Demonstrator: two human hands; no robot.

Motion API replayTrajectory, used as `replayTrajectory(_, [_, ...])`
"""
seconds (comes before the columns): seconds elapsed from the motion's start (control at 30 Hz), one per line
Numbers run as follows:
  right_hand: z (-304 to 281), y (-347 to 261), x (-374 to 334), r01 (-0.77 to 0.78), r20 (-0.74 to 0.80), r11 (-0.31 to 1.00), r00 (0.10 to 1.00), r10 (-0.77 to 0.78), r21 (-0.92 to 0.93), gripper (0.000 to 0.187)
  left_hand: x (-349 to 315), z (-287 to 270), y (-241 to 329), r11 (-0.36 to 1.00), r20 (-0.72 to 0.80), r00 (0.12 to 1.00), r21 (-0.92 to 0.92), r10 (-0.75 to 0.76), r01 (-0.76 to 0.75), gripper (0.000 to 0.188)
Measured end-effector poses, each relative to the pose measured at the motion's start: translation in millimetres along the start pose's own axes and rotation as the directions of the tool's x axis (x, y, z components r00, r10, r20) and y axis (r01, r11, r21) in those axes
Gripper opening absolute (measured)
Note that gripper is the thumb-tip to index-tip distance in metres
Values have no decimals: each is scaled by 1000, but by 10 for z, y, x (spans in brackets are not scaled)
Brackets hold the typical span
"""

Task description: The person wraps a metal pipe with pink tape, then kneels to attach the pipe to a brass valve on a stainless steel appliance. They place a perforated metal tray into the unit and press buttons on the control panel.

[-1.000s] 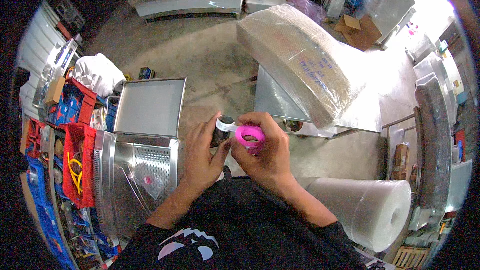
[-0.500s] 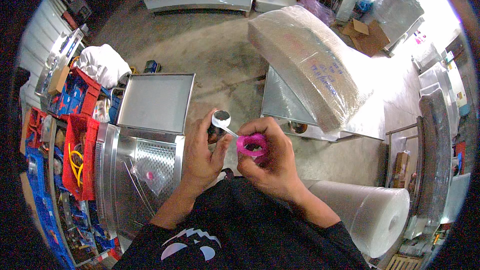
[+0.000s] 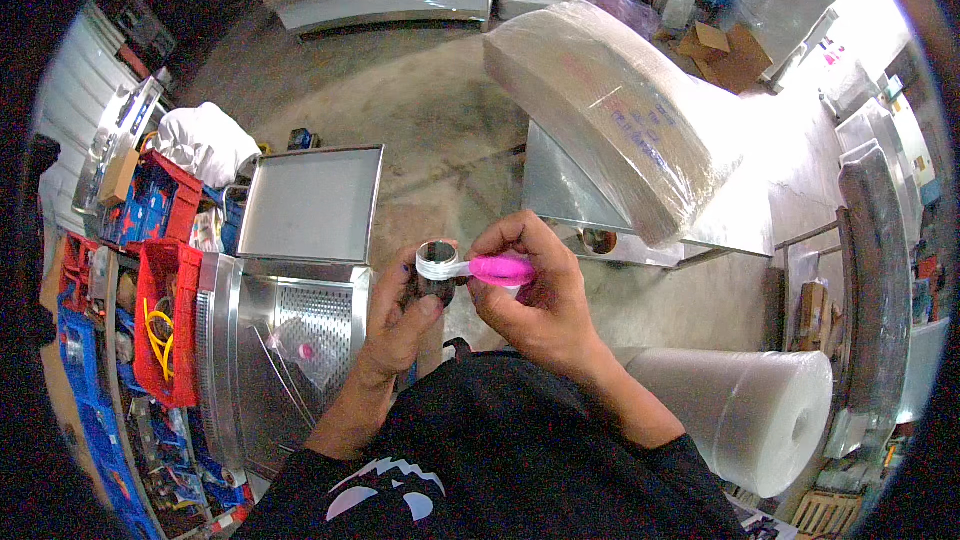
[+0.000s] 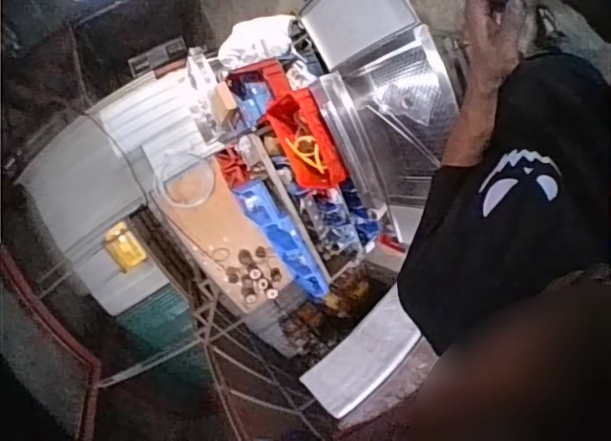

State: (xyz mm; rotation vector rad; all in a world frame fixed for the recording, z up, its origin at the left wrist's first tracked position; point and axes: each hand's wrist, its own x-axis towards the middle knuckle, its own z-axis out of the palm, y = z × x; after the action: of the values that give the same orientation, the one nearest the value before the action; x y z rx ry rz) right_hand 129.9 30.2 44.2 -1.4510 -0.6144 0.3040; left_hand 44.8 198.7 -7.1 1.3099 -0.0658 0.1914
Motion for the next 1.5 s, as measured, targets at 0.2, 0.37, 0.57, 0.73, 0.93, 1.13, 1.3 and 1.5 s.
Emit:
replayTrajectory(0.2, [-90, -44, -123, -18, 29, 997, 999, 20, -80, 22, -50, 17, 18, 993, 62, 995, 99, -72, 66, 57])
replayTrajectory(0.37, [-115, 6, -175, 118, 83, 965, 991, -101, -233, 26, 5, -26, -64, 1000, 83, 996, -20, -15, 17, 47])
replayTrajectory(0.57, [-51, 43, -195, 54, 65, 987, 997, -44, -153, 31, -18, 71, -158, 995, -68, 997, -93, -28, 22, 47])
replayTrajectory(0.73, [-20, 52, -146, 2, 97, 995, 995, 8, -103, 30, 15, 86, -178, 993, -180, 983, -113, 25, -45, 35])
replayTrajectory(0.93, [96, 139, -78, 154, 40, 984, 988, -151, -88, 29, 84, 54, -114, 994, -98, 994, -94, -58, 48, 34])
replayTrajectory(1.13, [170, 173, -45, 237, -17, 919, 967, -255, -314, 37, 57, 131, -41, 942, -143, 984, -332, -107, 54, 38])
replayTrajectory(1.3, [172, 151, -56, 157, -24, 960, 986, -167, -230, 42, 70, 177, -97, 980, -185, 983, -196, -21, -16, 33])
replayTrajectory(1.5, [174, 157, -111, 90, -57, 996, 994, -89, 23, 41, 64, 108, -90, 991, -149, 984, -104, -101, 86, 35])
